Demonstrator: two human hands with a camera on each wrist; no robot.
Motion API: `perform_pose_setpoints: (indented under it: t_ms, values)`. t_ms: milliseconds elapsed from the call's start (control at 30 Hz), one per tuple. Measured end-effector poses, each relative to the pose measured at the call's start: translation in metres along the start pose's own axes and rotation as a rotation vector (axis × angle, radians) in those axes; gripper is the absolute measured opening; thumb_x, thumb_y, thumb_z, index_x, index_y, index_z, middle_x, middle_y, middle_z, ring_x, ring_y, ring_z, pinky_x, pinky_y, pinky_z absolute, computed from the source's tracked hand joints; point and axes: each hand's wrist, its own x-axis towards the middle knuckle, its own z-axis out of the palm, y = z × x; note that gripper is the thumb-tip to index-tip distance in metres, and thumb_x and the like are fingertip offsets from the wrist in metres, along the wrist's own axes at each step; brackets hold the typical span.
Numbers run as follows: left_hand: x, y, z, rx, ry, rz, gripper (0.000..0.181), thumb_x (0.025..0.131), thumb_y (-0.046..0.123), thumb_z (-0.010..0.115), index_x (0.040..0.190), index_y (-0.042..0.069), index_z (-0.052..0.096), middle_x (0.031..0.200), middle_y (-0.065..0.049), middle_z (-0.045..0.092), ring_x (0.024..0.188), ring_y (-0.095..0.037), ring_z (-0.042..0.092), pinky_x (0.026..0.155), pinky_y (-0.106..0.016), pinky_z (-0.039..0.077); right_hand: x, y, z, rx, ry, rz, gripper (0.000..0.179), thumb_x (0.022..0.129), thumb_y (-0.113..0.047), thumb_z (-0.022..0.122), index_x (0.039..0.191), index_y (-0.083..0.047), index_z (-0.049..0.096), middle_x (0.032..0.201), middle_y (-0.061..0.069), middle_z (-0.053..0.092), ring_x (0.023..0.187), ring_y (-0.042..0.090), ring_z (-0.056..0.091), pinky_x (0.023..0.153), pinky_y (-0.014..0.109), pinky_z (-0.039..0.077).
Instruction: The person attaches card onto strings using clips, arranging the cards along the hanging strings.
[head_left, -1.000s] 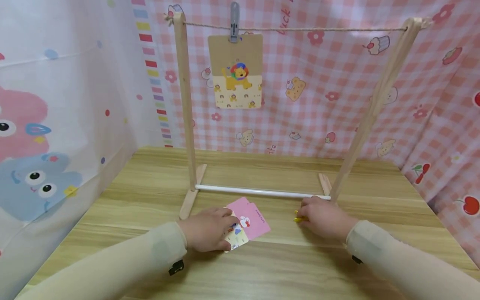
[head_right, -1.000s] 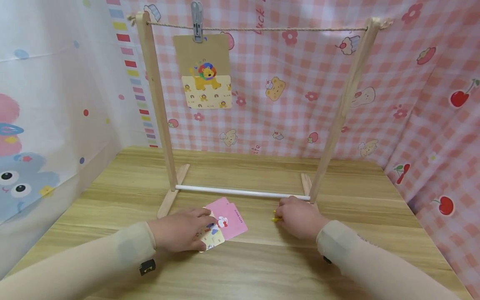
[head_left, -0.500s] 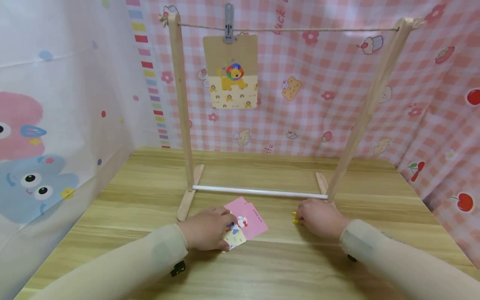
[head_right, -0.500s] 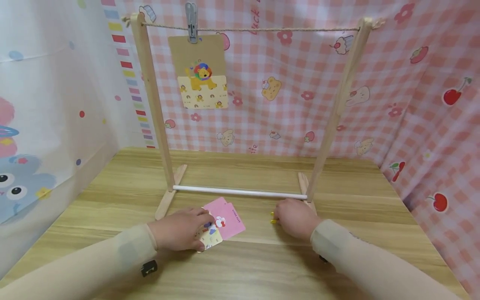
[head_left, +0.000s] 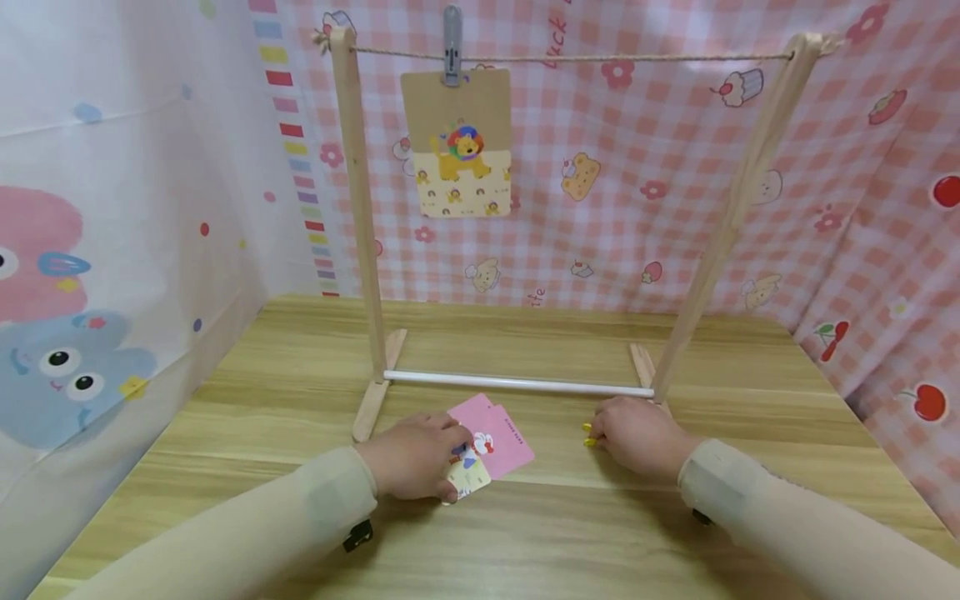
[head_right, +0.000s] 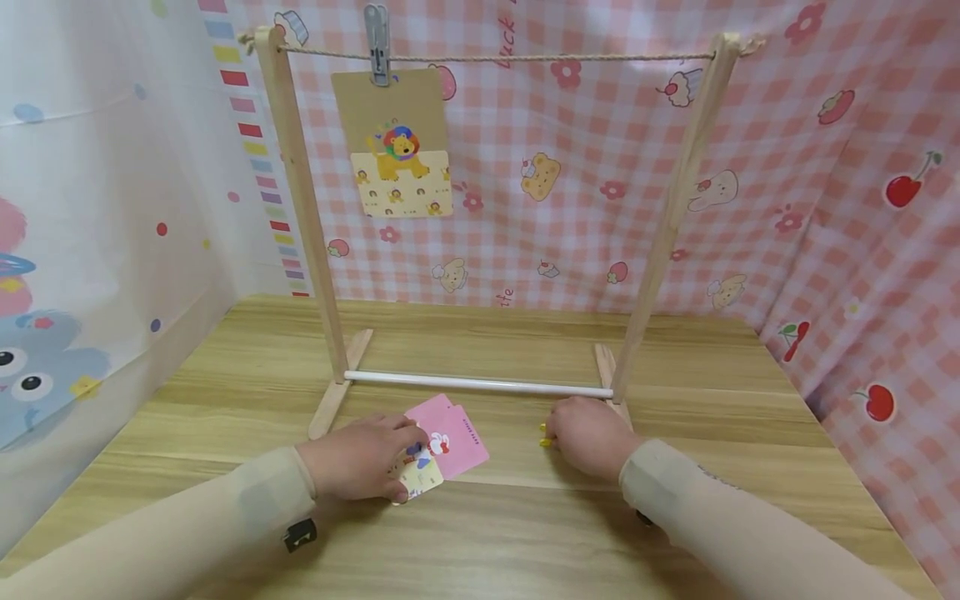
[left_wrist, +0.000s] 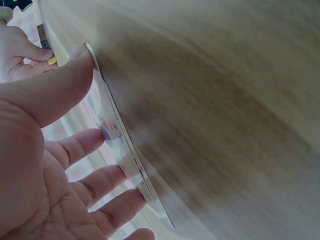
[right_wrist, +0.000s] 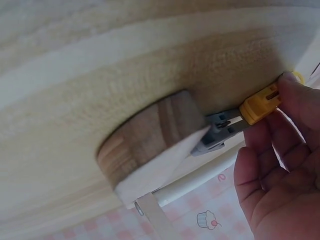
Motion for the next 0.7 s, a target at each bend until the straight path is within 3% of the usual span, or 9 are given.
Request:
perform_pose_setpoints:
  t_ms: [300,400,700]
  values:
    - [0.0,-0.003,0.002,-0.026,0.0,-0.006,0.071,0.083,0.047,0.088,0.143,0.02,0.06,0.146,-0.007,0.059,0.135,-0.028,0.055,0.117,-0.046,0.045,0.002,0.0,0.001,-0.012,0.015,-0.022,0.011,0.085,-0.014,0.087,0.079,-0.019,0.079,0.077,-0.009,0.067,0.074,0.011,0.067,0.069,0.03,0.059]
    - [0.002,-0.005,0.002,-0.026,0.008,0.002,0.071,0.08,0.045,0.091,0.139,0.019,0.063,0.137,-0.004,0.063,0.126,-0.025,0.059,0.116,-0.045,0.045,0.002,-0.001,-0.001,-0.018,0.012,-0.031,0.01,0.085,-0.014,0.087,0.08,-0.02,0.08,0.078,-0.009,0.069,0.076,0.013,0.068,0.072,0.032,0.059]
    - [0.007,-0.005,-0.011,-0.126,-0.017,-0.027,0.077,0.067,0.031,0.1,0.133,0.02,0.061,0.112,0.004,0.061,0.098,-0.016,0.055,0.094,-0.038,0.052,0.001,0.0,-0.005,0.033,-0.039,-0.017,0.014,0.087,-0.008,0.083,0.09,-0.021,0.078,0.09,-0.007,0.074,0.087,0.016,0.07,0.082,0.037,0.059]
